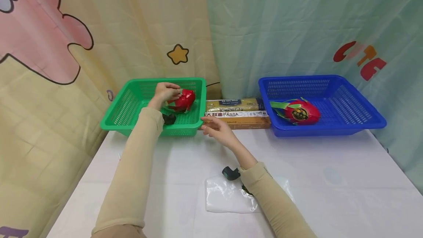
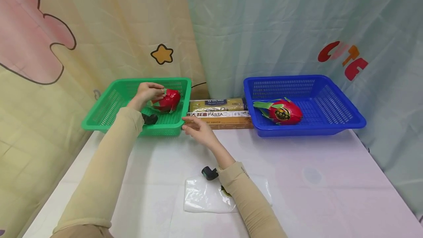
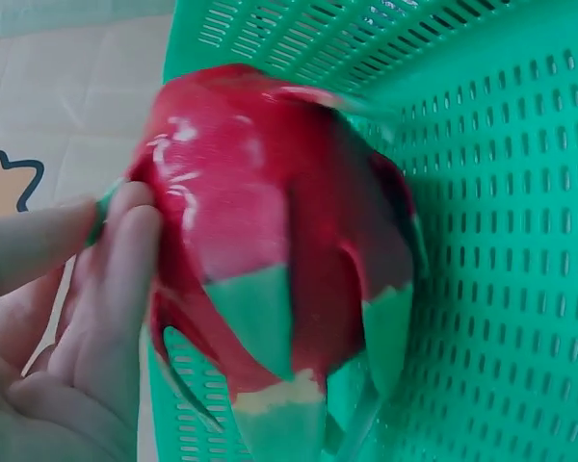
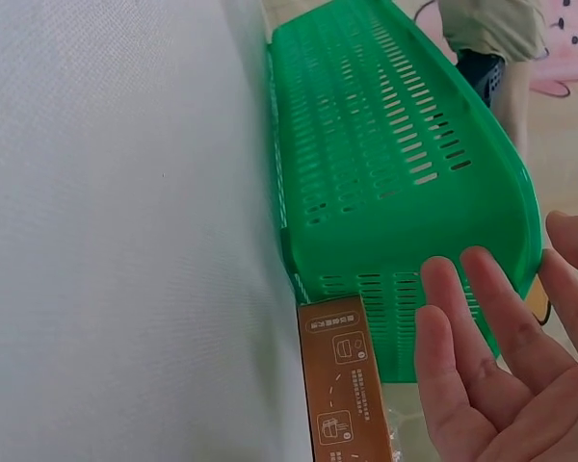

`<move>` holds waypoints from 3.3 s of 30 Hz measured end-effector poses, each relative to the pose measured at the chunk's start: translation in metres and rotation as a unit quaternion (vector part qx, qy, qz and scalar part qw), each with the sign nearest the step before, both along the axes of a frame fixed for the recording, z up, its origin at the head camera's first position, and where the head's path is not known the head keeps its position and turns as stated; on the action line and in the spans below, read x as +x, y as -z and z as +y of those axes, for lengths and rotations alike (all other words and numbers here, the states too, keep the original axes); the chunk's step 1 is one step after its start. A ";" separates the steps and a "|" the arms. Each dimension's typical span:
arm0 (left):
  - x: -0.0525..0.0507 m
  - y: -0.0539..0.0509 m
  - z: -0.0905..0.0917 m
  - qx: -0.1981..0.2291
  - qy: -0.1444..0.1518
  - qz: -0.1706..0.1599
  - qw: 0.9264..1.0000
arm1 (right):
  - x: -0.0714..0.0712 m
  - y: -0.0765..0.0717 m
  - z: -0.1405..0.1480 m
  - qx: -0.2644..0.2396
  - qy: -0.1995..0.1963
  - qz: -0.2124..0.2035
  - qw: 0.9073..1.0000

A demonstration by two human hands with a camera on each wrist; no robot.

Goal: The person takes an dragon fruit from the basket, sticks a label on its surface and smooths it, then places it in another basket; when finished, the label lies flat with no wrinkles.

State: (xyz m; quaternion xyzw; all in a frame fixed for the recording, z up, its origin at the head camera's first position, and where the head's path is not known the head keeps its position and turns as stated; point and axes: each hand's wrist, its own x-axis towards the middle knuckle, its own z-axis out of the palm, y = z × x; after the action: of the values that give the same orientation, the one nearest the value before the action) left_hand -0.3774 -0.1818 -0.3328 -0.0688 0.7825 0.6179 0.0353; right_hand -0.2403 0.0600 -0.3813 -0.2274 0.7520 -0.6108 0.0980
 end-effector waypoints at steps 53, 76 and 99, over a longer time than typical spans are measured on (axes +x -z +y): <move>0.173 0.065 0.120 -0.225 0.283 0.356 0.862 | 0.044 0.052 0.127 -0.181 0.051 -0.165 0.968; 0.160 0.094 0.105 -0.256 0.267 0.433 0.822 | 0.031 0.048 0.141 0.046 0.032 0.043 0.998; 0.215 0.080 0.115 -0.037 0.353 0.249 0.901 | 0.076 0.021 0.171 0.204 -0.021 0.007 0.979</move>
State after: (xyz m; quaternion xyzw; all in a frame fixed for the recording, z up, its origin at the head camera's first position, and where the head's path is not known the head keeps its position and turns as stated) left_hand -0.1626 -0.0668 -0.4128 0.3674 0.7607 0.5326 0.0524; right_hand -0.1644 0.2308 -0.4026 -0.2227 0.8564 -0.4409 0.1500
